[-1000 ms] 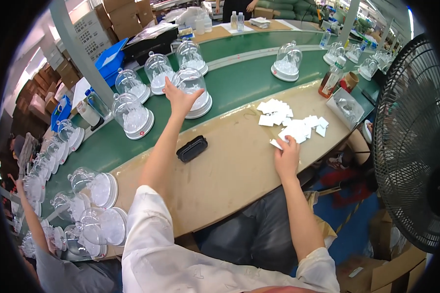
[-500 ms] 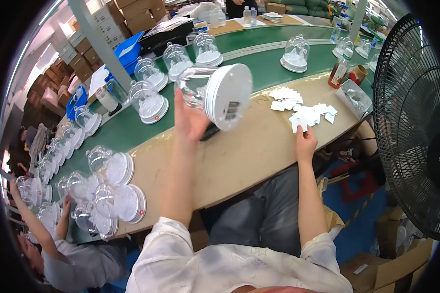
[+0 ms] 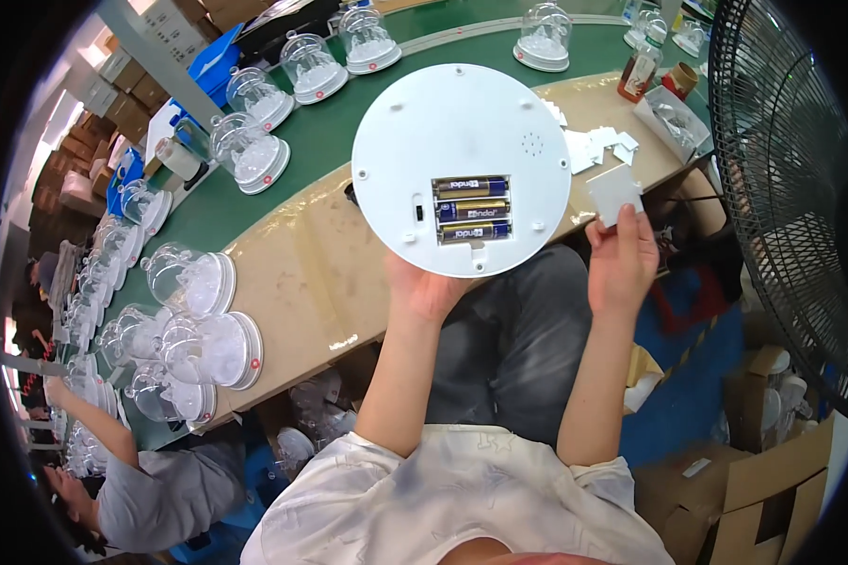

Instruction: Assembling decorative light globe fixtures by inserting batteries, testing the light, and securing the battery compartment covers.

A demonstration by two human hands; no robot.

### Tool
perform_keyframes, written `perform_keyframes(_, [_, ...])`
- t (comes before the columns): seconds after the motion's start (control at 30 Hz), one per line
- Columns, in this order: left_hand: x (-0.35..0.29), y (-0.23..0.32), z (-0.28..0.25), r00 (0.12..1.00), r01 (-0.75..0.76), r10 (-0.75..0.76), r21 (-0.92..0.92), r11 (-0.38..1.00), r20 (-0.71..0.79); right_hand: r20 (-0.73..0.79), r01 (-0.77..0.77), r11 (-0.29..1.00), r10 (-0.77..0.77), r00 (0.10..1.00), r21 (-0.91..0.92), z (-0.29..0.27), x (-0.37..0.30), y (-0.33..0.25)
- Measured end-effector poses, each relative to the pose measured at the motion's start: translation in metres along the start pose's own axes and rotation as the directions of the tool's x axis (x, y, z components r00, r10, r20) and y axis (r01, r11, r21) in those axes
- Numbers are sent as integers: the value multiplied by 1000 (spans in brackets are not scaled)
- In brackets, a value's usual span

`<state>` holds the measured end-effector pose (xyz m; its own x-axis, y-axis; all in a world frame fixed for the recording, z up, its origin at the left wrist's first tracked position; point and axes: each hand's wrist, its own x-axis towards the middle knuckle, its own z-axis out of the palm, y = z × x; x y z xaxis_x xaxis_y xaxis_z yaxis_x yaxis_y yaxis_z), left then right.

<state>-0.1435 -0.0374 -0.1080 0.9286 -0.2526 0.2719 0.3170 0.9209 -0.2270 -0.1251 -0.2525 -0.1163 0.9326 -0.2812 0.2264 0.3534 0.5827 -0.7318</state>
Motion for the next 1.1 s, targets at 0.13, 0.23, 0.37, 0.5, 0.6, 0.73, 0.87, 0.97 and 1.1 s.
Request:
perform_keyframes(0.13, [-1,-21,6,998,-6,3,-41,999,-67,24,79,993,-77,997,-83,9,-17,-44])
perform_keyframes(0.23, [-4,-24,6,998,5,-9,-59,998,-59,-57,97,978,-109,992,-185,35,-30,-60])
perform_keyframes(0.37, [-5,-28,14,986,32,-25,43,999,-165,-10,134,965,-140,990,-226,37,-36,-61])
perform_keyframes(0.5, [-6,-30,13,975,14,-13,4,1000,-223,4,323,932,-327,945,-165,48,-38,-64])
perform_keyframes(0.6, [-10,-30,16,980,17,-16,6,1000,-199,192,459,844,-420,887,-277,56,-42,-66])
perform_keyframes(0.73, [-11,-30,18,969,2,6,31,1000,-248,431,611,713,-457,778,-345,61,-43,-71])
perform_keyframes(0.87, [-14,-33,25,982,44,-37,34,998,-187,578,716,574,-450,681,-397,69,-47,-71])
perform_keyframes(0.97, [-15,-37,29,966,8,11,72,997,-257,647,771,503,-446,618,-390,69,-43,-70])
perform_keyframes(1.1, [-17,-39,22,954,-36,72,128,991,-292,715,867,316,-492,497,-386,68,-43,-71])
